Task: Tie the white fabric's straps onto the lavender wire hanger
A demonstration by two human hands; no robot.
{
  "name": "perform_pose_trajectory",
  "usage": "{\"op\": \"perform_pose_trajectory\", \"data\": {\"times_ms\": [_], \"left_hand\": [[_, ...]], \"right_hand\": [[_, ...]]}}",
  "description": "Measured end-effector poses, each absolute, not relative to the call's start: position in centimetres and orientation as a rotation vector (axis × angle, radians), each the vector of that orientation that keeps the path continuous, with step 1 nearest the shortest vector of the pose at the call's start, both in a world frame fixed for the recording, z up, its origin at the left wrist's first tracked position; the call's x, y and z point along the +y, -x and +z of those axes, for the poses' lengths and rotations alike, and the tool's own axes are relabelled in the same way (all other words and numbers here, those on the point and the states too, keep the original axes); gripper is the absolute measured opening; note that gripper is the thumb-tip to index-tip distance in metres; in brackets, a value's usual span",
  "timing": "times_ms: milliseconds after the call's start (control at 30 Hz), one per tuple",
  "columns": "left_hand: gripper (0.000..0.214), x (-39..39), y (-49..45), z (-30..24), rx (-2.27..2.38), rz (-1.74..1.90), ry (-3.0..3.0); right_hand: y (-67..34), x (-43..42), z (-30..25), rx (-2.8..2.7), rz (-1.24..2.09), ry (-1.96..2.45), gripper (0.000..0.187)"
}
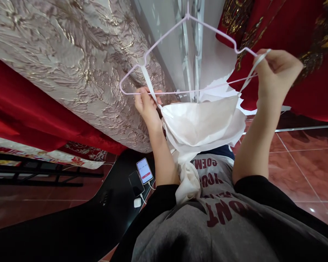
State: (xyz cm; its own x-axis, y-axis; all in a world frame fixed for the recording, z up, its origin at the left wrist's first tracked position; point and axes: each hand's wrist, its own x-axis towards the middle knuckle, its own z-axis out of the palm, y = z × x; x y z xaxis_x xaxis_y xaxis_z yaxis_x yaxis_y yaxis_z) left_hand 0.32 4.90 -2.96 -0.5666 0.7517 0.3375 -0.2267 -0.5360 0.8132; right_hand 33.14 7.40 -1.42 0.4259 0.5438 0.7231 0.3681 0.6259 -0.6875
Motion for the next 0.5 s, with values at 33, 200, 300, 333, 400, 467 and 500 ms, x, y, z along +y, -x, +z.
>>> {"op": "perform_pose_trajectory", "data": {"times_ms": [33,200,300,333,400,467,500], "left_hand": [[0.042,5.0,-0.4,-3.0,0.999,2.121,-0.907],[0.036,4.9,-0.4,-3.0,0.995,2.096,-0.834],[0.032,4.9,-0.1,-3.2,0.933,2.100,-0.861],[0.031,5.0,-0.1,-3.2,0.921,2.096,-0.875],[0.031,5.1,0.1,-3.4,0.947,2.071,-0.901],[0.031,5.4,0.1,-3.7,1.004,2.044,-0.931],[0.031,5.4,0.2,-3.9,1.022,2.037,-0.956]], "right_hand": [[-32.3,6.7,-0.3,-1.233,0.152,0.950,0.006],[-28.4,4.1,4.5,-1.430,0.119,0.978,0.014],[-27.7,3.9,4.8,-1.446,0.023,1.009,0.023],[-27.6,4.0,4.4,-1.401,-0.032,0.989,0.028],[-27.3,4.3,3.1,-1.227,-0.160,0.865,0.034],[-26.5,4.4,1.5,-1.114,-0.180,0.739,0.030],[-26.1,4.3,0.7,-1.156,-0.115,0.721,0.025]]}}
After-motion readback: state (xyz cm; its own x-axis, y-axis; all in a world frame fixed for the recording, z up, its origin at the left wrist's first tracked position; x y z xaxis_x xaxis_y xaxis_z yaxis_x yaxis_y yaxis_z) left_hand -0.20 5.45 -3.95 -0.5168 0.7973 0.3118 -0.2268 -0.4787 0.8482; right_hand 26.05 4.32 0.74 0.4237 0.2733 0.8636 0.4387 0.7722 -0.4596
